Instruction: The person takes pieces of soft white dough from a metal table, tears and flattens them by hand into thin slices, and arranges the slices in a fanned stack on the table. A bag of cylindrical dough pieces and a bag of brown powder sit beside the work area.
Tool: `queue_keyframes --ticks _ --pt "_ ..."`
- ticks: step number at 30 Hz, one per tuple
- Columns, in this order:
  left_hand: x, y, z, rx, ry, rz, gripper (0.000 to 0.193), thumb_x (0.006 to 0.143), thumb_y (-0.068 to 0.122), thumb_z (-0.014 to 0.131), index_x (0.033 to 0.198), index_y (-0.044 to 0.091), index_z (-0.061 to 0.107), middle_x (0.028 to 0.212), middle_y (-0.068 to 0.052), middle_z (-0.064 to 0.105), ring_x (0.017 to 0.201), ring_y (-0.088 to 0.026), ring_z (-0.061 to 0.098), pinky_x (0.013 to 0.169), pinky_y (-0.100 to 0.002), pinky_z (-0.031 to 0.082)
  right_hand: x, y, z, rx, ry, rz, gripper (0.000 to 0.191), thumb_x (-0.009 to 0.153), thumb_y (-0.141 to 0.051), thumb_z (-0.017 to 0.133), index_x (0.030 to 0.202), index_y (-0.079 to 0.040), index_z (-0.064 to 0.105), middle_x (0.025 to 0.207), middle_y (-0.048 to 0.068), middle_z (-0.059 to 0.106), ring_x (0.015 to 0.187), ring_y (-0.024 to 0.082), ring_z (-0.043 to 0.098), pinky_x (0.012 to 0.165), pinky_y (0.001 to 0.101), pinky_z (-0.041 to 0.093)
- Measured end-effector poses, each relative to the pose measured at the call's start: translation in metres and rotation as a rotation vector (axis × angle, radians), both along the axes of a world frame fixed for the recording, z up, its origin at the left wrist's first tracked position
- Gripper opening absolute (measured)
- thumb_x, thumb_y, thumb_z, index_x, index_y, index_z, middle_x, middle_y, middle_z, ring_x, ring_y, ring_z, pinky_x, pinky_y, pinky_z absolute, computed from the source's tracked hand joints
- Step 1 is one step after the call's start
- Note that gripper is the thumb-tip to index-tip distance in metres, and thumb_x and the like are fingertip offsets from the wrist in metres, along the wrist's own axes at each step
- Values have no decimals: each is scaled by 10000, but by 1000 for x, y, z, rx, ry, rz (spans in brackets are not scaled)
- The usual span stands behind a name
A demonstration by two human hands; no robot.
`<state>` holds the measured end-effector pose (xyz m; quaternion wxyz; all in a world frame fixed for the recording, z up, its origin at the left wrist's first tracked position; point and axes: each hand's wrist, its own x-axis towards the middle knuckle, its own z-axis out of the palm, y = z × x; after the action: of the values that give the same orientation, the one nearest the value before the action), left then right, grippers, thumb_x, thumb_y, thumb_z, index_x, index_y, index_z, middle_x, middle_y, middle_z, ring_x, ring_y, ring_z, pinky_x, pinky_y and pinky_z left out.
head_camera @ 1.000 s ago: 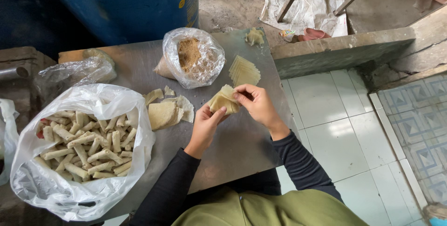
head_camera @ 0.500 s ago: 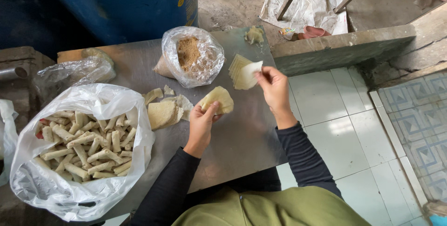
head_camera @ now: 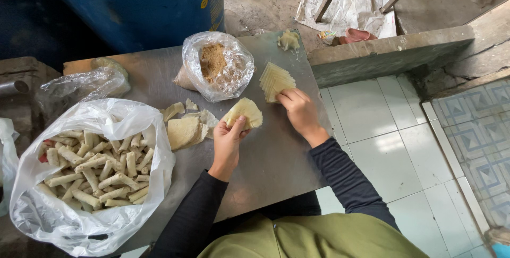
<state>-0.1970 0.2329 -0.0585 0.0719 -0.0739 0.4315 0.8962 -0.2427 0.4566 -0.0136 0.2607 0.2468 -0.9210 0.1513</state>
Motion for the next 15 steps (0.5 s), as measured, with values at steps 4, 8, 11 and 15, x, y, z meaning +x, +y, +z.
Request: queue_keyframes --ticks 4,8,11,15 --pt "1 -1 1 12 23 0 253 999 142 677 1220 17 685 1075 -49 745 891 -102 689 790 -275 571 2 0 -1 -7 -1 18 194 833 -24 619 983 -53 739 1023 77 718 981 289 685 850 386 546" --pt "1 -1 -1 18 26 -35 284 985 135 665 1245 22 661 1122 -49 738 961 -116 704 844 -292 581 2 -2 7 -9 -40 27 208 843 -9 628 1009 -61 742 1043 70 725 992 287 688 857 389 548" --pt "2 -1 -4 12 45 -75 333 975 103 655 1297 24 624 1187 -54 719 1034 -131 701 905 -310 580 5 -8 23 -42 -111 39 171 833 -82 726 1001 -55 746 1013 88 728 945 306 679 821 415 530" --pt "4 4 -8 19 86 -148 377 992 52 616 1365 7 581 1259 -72 691 1114 -162 681 990 -349 559 27 -24 48 -468 -411 163 253 886 -105 778 1119 -39 708 1065 95 710 952 253 698 797 339 549"
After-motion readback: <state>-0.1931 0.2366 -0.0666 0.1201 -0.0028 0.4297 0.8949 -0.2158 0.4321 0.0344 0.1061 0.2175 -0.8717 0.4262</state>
